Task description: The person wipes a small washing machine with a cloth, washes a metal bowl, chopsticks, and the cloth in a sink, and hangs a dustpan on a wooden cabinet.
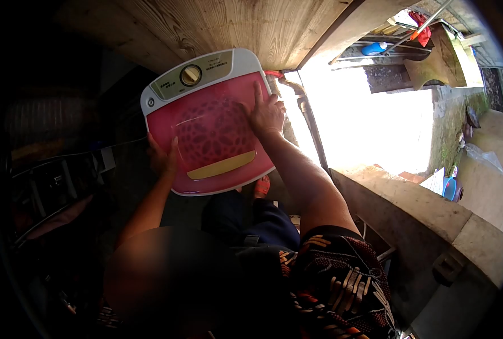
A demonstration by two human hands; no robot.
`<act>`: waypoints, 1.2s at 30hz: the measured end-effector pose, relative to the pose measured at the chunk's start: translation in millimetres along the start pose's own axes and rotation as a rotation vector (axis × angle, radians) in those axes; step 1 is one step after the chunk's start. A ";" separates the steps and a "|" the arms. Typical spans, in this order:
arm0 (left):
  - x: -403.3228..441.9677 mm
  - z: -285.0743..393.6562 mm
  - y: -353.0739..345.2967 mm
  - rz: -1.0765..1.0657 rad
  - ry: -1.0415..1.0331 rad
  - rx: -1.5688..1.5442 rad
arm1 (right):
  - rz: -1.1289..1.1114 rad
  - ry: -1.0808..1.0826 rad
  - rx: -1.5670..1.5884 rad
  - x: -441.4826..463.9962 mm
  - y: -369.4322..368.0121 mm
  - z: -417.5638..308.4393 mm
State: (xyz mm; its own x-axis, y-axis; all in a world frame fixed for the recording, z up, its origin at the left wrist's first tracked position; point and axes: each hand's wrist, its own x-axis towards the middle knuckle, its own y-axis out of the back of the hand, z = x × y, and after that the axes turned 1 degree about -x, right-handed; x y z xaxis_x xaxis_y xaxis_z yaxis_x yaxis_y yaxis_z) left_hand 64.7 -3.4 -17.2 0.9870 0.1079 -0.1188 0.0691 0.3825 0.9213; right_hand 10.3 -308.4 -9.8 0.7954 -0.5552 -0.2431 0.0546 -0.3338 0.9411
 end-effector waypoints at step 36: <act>0.8 1.5 -0.6 -0.021 0.020 0.025 | -0.022 -0.101 0.097 9.9 1.2 3.3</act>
State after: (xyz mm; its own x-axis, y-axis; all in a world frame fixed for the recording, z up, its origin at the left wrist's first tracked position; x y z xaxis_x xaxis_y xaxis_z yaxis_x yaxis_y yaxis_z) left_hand 65.7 -4.9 -17.3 0.9822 0.1182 -0.1457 0.0940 0.3621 0.9274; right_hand 16.2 -316.8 -11.9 0.7299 -0.6188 -0.2904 0.0088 -0.4162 0.9092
